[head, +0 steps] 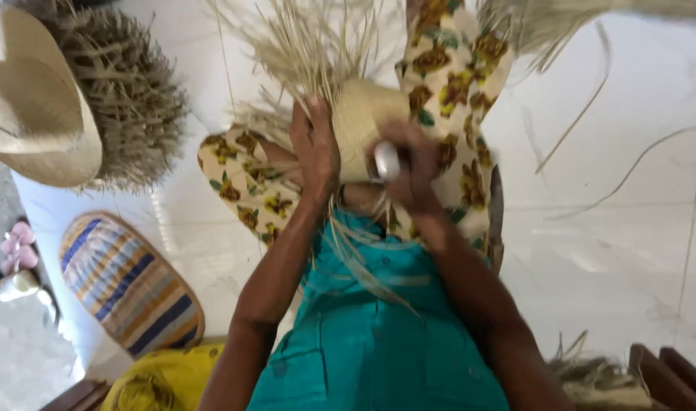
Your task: Weaving a hat using natural fibers and applying liquid from a small bottle to shape and secure the weave.
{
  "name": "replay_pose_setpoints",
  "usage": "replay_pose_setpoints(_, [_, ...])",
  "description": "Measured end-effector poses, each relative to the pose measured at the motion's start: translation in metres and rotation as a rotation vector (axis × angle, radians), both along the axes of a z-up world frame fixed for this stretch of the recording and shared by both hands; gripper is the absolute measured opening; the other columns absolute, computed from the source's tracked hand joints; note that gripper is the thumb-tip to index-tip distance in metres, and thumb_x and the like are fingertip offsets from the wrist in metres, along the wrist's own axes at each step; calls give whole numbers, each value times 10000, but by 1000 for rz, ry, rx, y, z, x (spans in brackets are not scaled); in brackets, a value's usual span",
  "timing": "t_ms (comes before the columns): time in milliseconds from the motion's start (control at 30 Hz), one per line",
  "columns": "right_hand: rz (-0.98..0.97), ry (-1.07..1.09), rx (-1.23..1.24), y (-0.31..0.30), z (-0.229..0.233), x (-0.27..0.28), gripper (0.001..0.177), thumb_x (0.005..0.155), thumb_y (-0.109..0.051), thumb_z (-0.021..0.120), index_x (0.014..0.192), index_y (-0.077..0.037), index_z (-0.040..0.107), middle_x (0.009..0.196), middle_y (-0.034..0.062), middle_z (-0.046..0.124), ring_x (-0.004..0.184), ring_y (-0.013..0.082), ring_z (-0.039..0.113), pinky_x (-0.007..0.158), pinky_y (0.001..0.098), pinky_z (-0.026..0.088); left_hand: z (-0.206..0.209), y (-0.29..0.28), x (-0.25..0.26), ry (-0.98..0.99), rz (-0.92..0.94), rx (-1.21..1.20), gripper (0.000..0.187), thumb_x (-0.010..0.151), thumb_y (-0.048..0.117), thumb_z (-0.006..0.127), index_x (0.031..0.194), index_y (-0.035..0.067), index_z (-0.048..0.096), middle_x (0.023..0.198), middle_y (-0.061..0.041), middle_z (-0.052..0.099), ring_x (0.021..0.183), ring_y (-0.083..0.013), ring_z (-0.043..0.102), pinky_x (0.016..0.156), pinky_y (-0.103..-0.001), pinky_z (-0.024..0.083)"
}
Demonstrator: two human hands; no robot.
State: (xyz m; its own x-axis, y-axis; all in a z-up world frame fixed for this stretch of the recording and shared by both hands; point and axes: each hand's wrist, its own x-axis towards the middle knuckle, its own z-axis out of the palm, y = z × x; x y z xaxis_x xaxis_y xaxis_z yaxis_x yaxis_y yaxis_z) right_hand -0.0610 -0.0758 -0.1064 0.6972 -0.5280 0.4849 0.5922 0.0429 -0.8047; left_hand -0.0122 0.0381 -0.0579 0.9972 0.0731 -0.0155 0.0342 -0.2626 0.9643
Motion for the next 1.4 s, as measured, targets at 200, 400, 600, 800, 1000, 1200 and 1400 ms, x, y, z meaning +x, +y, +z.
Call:
replay_pose_setpoints(200, [212, 107, 440, 5, -13, 102, 341, 1017, -228, 382, 1275, -32, 488, 1101, 84, 607, 931, 172, 586, 830, 326, 481, 35, -15, -2, -122, -42, 300, 387, 988, 316, 248, 844, -4, 411, 792, -99, 435, 715, -197, 393, 690, -365, 373])
replay_pose_setpoints(400, [185, 188, -55, -21, 23, -32, 905, 710, -772, 425, 1124, 30, 499, 887, 107, 599, 736, 185, 589, 676, 290, 516, 53, -26, 1, -115, -81, 165, 509, 976, 381, 205, 902, -35, 488, 813, -124, 522, 715, -183, 428, 671, -373, 400])
replay_pose_setpoints(600, [165, -21, 189, 7, 28, 95, 622, 850, -532, 441, 1175, -13, 546, 957, 8, 607, 627, 108, 306, 599, 294, 337, -36, 16, 14, -51, 13, 373, 532, 997, 293, 251, 1256, -131, 441, 1317, -241, 492, 1205, -359, 490, 1023, -391, 365])
replay_pose_setpoints(800, [112, 102, -50, -11, 48, -23, 790, 872, -737, 289, 999, 10, 511, 706, 90, 604, 601, 184, 531, 609, 316, 444, 48, -22, 4, -26, -25, 145, 711, 947, 495, 118, 1090, -61, 538, 1027, -206, 614, 869, -270, 584, 807, -391, 467])
replay_pose_setpoints(1000, [219, 36, 80, 24, 39, 70, 585, 969, -513, 326, 1166, 2, 525, 1024, 73, 590, 817, 160, 540, 763, 306, 450, 31, -11, 8, -96, -41, 135, 565, 989, 383, 150, 1058, -31, 526, 1011, -158, 585, 874, -243, 544, 825, -369, 435])
replay_pose_setpoints(1200, [-162, 263, 50, -13, 46, 19, 783, 879, -671, 223, 1013, -8, 617, 827, 54, 533, 773, 130, 504, 746, 249, 418, -5, 1, -6, -90, -98, 128, 480, 922, 271, 626, 1295, 1, 493, 1289, -238, 513, 1266, -339, 453, 1123, -467, 311])
replay_pose_setpoints(1400, [-267, 395, -717, -27, 17, 96, 178, 924, -63, 511, 1033, 54, 592, 1023, 145, 575, 816, 191, 621, 655, 261, 624, 59, -30, 6, -24, -53, 321, 383, 854, 196, 585, 1123, -72, 535, 956, -186, 652, 813, -263, 637, 750, -361, 527])
